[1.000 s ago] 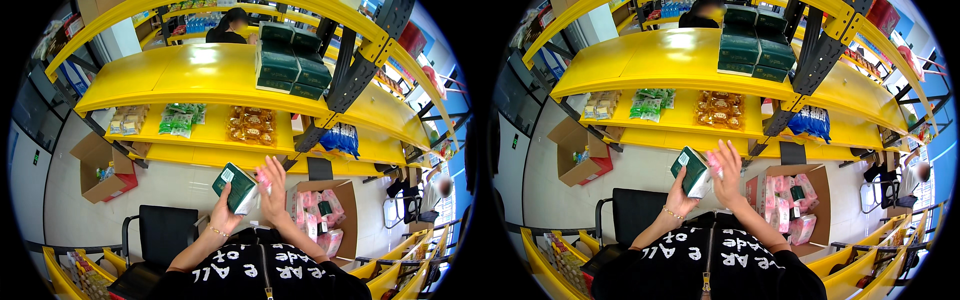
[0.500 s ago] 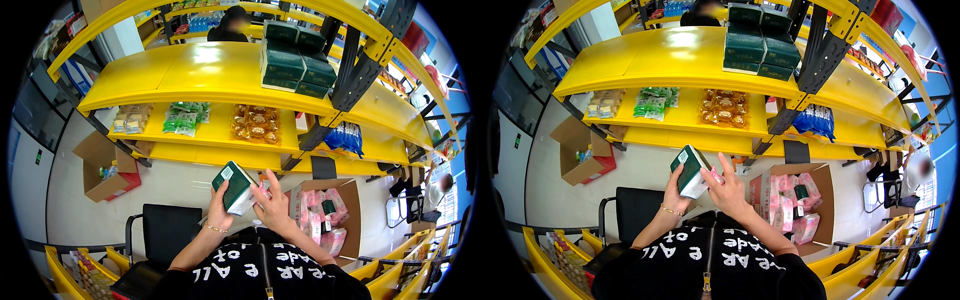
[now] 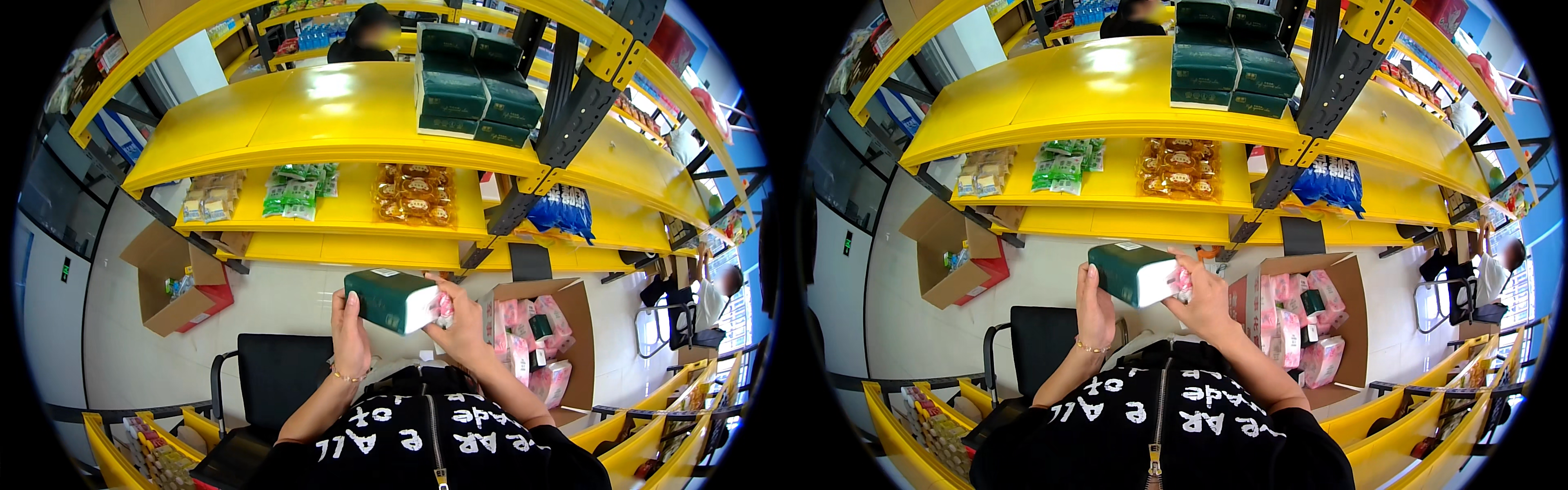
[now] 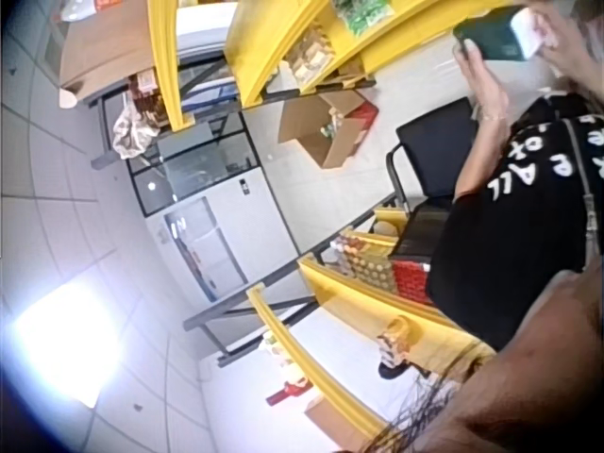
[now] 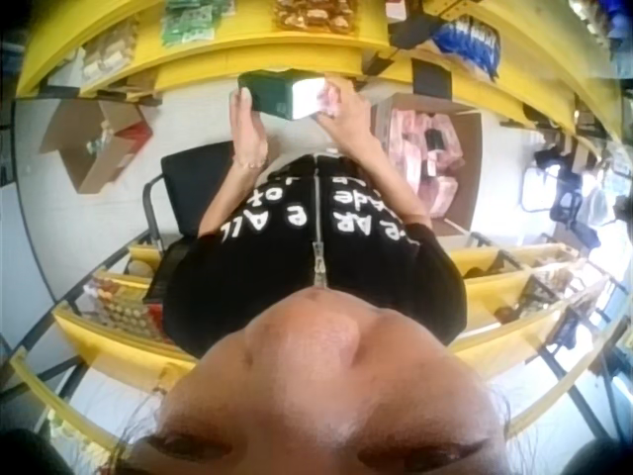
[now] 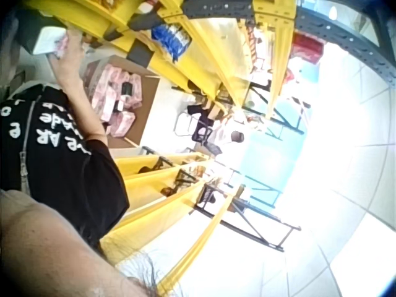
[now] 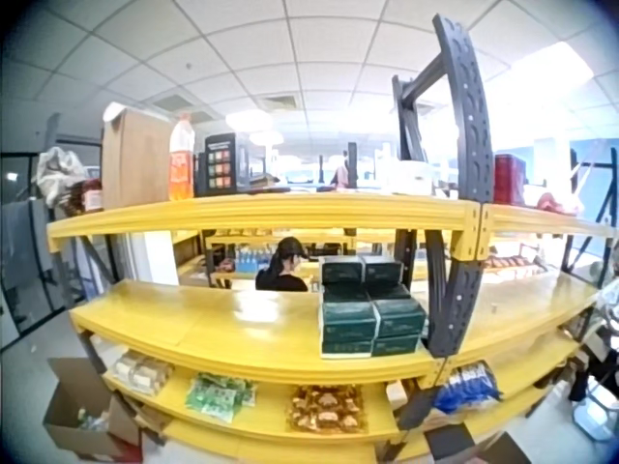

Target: The person repeatedly picks green rectangular boxes from a cardboard box on the floor, wipes each with a pink cloth, and places them on a yellow shelf. The person handles the boxes one at a time, turning them over to wipe different sides before stacking them on the shelf.

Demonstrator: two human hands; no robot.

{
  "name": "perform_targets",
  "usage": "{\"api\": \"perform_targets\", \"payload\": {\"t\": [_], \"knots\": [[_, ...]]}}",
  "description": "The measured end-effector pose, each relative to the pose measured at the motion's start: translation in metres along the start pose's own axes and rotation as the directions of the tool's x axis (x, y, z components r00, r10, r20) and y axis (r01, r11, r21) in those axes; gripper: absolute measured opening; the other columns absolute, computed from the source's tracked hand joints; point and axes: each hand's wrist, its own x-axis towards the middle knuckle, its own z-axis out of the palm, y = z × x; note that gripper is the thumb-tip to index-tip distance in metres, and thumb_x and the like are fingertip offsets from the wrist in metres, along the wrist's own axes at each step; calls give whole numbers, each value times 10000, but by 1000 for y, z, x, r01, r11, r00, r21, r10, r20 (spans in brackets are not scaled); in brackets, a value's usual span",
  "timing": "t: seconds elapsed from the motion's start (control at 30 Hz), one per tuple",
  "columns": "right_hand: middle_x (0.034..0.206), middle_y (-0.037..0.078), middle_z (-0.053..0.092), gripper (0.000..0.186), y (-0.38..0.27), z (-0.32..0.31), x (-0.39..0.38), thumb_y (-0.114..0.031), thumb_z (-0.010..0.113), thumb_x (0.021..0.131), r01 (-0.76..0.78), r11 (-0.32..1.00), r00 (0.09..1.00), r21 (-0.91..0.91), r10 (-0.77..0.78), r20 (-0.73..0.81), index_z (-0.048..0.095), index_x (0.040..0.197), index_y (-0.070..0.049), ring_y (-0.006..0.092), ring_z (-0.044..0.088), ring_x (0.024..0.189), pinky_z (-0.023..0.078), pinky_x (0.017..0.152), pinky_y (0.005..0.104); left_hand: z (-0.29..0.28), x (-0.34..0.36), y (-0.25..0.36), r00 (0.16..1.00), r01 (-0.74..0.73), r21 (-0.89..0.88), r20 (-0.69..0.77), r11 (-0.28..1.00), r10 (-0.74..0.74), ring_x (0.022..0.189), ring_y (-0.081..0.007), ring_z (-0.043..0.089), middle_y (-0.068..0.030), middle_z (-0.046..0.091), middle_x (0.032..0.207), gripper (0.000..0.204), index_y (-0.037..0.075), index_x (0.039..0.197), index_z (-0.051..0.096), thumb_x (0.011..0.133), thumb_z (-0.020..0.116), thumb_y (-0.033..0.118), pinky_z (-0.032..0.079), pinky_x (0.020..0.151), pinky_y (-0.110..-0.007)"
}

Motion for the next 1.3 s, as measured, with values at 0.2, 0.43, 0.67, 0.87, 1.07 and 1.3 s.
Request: {"api": "perform_targets", "payload": {"t": [0.2,0.43,0.67,0.87,1.07,1.3], "knots": [[874,15,603,408,2,-6,-5,-202,795,764,-404,787,908,466,405,104,530,1023,-31,92,545,805,443,759,230,5,-9,0,958,-260,235,186,937,219,1105,-136,473,-73,524,1160,365,20,1226,411,936,592,148,341,1015,-297],[820,-27,572,264,10,-9,-8,-208,721,846,-503,607,854,615,460,245,561,980,-45,43,501,747,423,697,211,14,-6,7,949,-299,260,179,918,258,1110,-148,482,-89,517,1187,434,5,1232,413,887,658,104,376,994,-303],[965,26,618,397,11,-10,0,-197,685,866,-393,634,913,666,353,203,555,1198,-23,81,552,884,455,811,246,8,-1,7,969,-249,161,55,955,243,1058,-115,519,-51,534,1170,352,34,1216,462,910,629,83,421,950,-270],[1016,25,633,440,-3,-8,10,-160,712,850,-456,560,883,691,382,273,540,1219,6,68,562,904,458,820,233,4,1,9,962,-271,217,78,938,260,995,-97,551,-33,589,1103,270,23,1190,519,964,571,162,443,902,-252],[985,14,636,401,-3,2,6,-180,708,865,-486,516,863,706,409,295,553,1186,5,53,551,871,455,795,222,-5,5,9,965,-262,232,45,937,258,902,-68,563,-16,632,1007,265,5,1125,581,993,536,230,448,836,-222],[925,-2,624,346,4,23,5,-195,683,890,-453,558,884,695,379,273,561,1145,3,42,527,821,436,743,206,-19,4,16,963,-264,272,22,925,268,909,-64,561,-27,643,1004,278,-9,1125,606,997,526,225,447,823,-214]]}}
